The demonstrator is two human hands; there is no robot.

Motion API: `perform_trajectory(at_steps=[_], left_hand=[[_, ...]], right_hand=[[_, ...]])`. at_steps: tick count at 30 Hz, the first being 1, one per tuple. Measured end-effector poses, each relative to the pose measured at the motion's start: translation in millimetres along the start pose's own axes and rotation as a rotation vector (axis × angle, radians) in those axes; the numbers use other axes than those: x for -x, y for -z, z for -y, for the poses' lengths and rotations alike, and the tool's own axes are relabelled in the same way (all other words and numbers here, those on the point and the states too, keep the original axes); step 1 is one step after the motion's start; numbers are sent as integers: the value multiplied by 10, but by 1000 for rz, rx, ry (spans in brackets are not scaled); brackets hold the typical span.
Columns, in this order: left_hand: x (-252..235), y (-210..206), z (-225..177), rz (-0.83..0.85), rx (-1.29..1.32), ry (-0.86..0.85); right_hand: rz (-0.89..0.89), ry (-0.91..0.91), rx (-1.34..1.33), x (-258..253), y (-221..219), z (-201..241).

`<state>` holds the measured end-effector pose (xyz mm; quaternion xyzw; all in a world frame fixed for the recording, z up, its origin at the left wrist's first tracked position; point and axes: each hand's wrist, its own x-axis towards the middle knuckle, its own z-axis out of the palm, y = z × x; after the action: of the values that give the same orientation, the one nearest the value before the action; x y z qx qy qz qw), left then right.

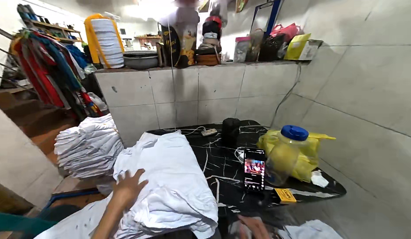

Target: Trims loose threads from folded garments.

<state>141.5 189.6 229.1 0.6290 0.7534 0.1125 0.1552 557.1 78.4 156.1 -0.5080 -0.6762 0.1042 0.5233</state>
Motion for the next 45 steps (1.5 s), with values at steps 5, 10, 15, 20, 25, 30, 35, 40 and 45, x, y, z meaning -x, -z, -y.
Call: perform_trajectory(at_steps=[5,10,15,20,25,30,35,40,45], left_hand=[[494,-375,430,-243,175,101],[984,-600,47,-382,181,93],[1450,-979,-573,-406,221,-42],[1549,-1083,-593,-363,455,-246],[1061,-783,-143,-552,323,-367],[352,-387,-16,-147,17,-504],[-106,-89,253,140,-136,-444],[-220,-80,239,284,-194,-451],[-305,-98,205,252,-133,-540]], right_hand=[[284,0,3,-389,-685,540],[524,-14,123,-706,-933,302],[481,-111,122,-1239,-699,-277],[249,-66,-189,-1334,-494,-241],[237,196,-82,-1288,-655,154],[918,141,322,-1513,-948,316],[1101,90,269,-1496,-459,258],[965,137,248,-1046,-96,225],[690,212,85,-927,-206,-13]])
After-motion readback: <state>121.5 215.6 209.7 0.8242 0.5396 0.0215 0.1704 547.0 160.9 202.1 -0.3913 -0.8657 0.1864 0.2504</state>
